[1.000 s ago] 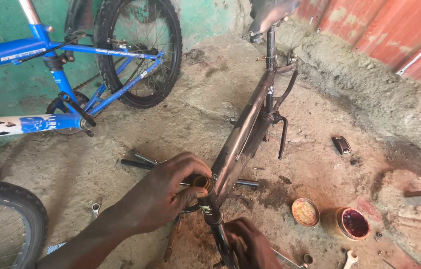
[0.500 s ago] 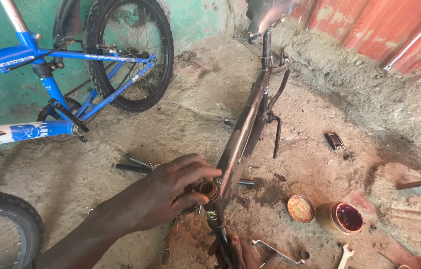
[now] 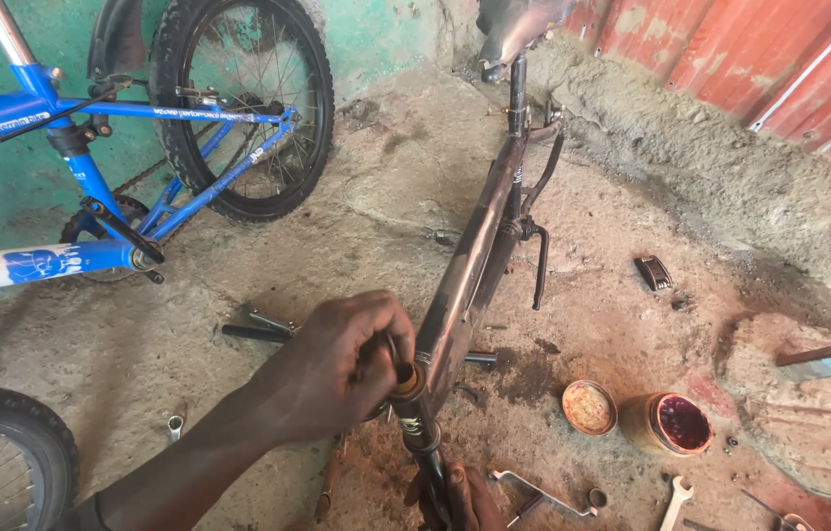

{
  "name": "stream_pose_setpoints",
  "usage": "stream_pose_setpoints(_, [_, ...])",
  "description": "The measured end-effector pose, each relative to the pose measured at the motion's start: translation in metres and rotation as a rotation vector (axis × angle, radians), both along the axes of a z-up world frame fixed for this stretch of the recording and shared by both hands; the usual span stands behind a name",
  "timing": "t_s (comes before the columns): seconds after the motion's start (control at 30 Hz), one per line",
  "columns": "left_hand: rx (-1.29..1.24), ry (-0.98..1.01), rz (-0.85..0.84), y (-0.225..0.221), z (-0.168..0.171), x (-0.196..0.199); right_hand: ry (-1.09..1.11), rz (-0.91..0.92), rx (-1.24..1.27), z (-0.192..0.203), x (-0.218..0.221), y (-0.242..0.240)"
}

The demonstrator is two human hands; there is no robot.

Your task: Repairing a bicycle headset by loosening components with an adjustable wrench, adjusting bearings with a pick, and tapping parts with a hammer.

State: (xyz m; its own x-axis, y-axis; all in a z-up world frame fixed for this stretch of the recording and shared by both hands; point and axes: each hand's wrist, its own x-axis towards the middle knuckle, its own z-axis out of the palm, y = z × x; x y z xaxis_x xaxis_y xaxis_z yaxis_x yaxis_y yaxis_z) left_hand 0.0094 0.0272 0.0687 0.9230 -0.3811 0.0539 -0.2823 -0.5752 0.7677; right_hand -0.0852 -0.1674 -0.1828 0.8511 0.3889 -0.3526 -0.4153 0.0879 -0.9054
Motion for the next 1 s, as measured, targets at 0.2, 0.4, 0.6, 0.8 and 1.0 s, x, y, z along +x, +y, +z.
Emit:
stream_pose_setpoints(0.2, [-0.119, -0.066, 0.126, 0.022, -0.032, -0.006, 0.089, -0.111, -0.013, 0.001, -0.004, 0.004])
stream_pose_setpoints(0.4, [-0.75, 0.722, 0.497, 0.039, -0.152, -0.055, -0.061, -0.027, -0.02, 0.017, -0.004, -0.005])
stream_pose_setpoints(0.6, [-0.255, 0.297, 0.301, -0.006, -0.161, -0.073, -0.225, 0.045, 0.085, 0.023, -0.003, -0.012])
stream_pose_setpoints(0.8, [-0.805, 0.876, 0.603, -0.021, -0.21, -0.073, -0.311, 0.093, 0.109, 0.053, 0.014, -0.011])
stream_pose_setpoints(1.0, [-1.15, 0.87, 0.812, -0.026, -0.219, -0.092, 0.115, 0.078, 0.009, 0.063, 0.023, 0.003])
